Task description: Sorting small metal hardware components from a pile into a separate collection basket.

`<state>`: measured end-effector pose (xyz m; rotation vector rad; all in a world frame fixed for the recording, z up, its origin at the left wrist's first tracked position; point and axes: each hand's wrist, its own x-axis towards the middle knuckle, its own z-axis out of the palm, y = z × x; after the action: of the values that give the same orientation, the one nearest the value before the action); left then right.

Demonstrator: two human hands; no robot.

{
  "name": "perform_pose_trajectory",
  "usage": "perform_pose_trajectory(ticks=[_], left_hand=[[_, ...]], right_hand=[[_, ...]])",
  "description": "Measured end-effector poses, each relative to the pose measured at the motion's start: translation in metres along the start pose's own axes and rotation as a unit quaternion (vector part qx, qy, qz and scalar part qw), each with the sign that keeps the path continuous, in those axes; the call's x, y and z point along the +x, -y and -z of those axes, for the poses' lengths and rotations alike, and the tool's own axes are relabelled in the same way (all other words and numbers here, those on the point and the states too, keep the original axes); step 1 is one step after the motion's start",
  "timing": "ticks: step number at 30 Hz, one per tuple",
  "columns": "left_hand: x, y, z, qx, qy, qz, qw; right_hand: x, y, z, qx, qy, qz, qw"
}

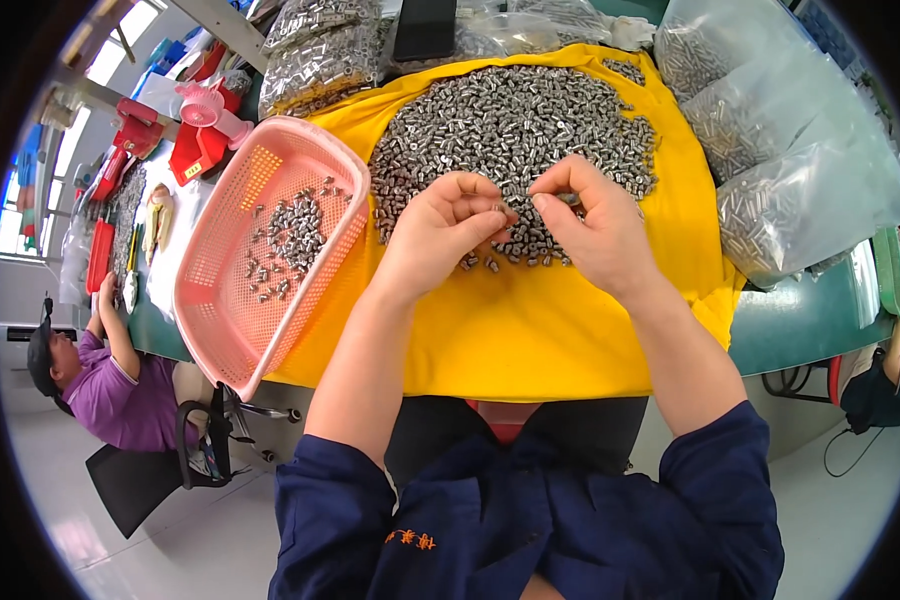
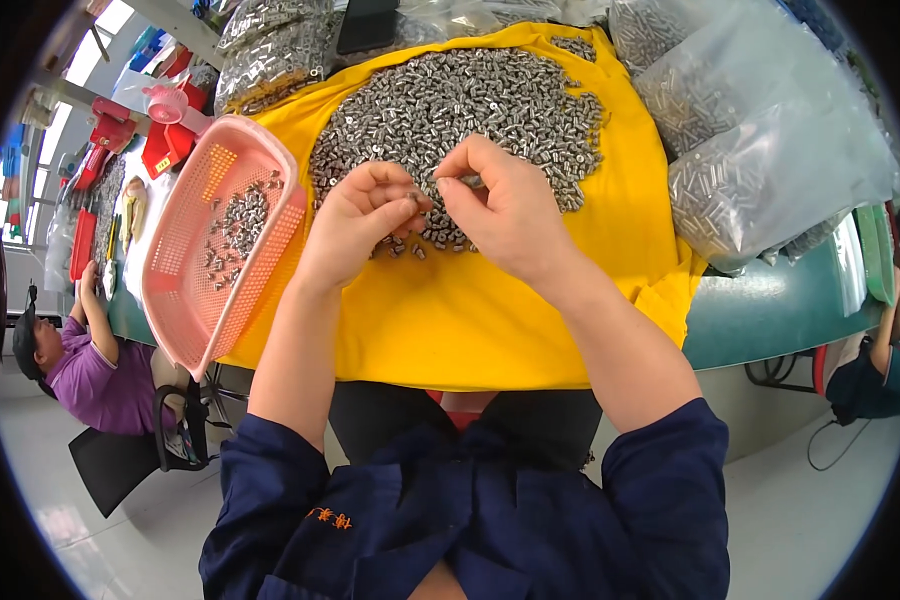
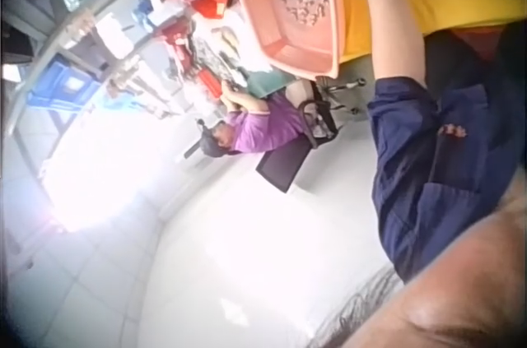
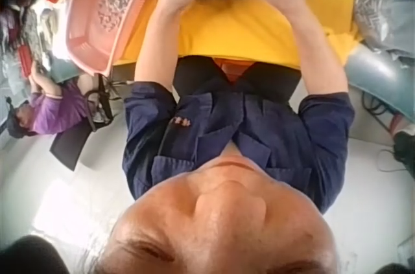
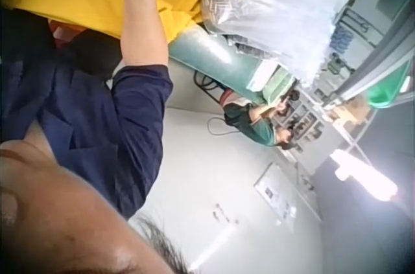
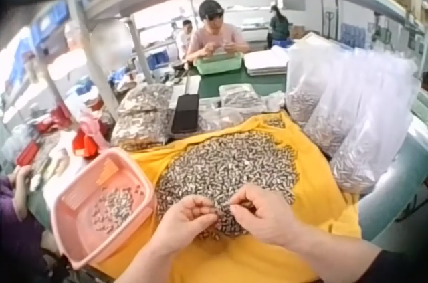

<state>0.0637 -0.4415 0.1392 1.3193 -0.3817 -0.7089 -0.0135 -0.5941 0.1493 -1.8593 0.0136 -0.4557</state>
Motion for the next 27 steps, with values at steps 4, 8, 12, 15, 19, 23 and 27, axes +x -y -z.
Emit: perform_pose_trajectory(ticks=[4, 8, 12, 15, 19, 23, 27], left_hand=[[-0.002, 0.001, 0.005, -0.008, 0.017, -0.017, 1.0], [-0.003, 0.005, 0.007, -0.013, 0.025, -0.024, 0.999], [-0.005, 0.002, 0.004, -0.001, 0.021, -0.019, 1.0], [-0.006, 0.003, 0.003, 0.005, 0.023, -0.027, 0.999], [-0.006, 0.005, 0.001, 0.08, 0.005, -0.049, 0.996], [-0.006, 0.004, -0.003, 0.134, -0.007, -0.064, 0.989], [-0.004, 0.005, -0.006, 0.215, -0.027, -0.079, 0.973]], right_hand=[[-0.001, 0.005, 0.0, 0.009, 0.035, -0.016, 0.999], [-0.003, 0.006, -0.001, -0.007, 0.055, -0.006, 0.998], [-0.002, 0.009, -0.001, -0.02, 0.071, -0.019, 0.997], [-0.003, 0.011, -0.002, -0.025, 0.076, -0.022, 0.997], [-0.003, 0.011, -0.001, -0.168, 0.087, 0.069, 0.98], [-0.006, 0.007, -0.008, -0.19, 0.056, 0.111, 0.974], [-0.004, 0.003, -0.007, -0.201, 0.064, 0.103, 0.972]])
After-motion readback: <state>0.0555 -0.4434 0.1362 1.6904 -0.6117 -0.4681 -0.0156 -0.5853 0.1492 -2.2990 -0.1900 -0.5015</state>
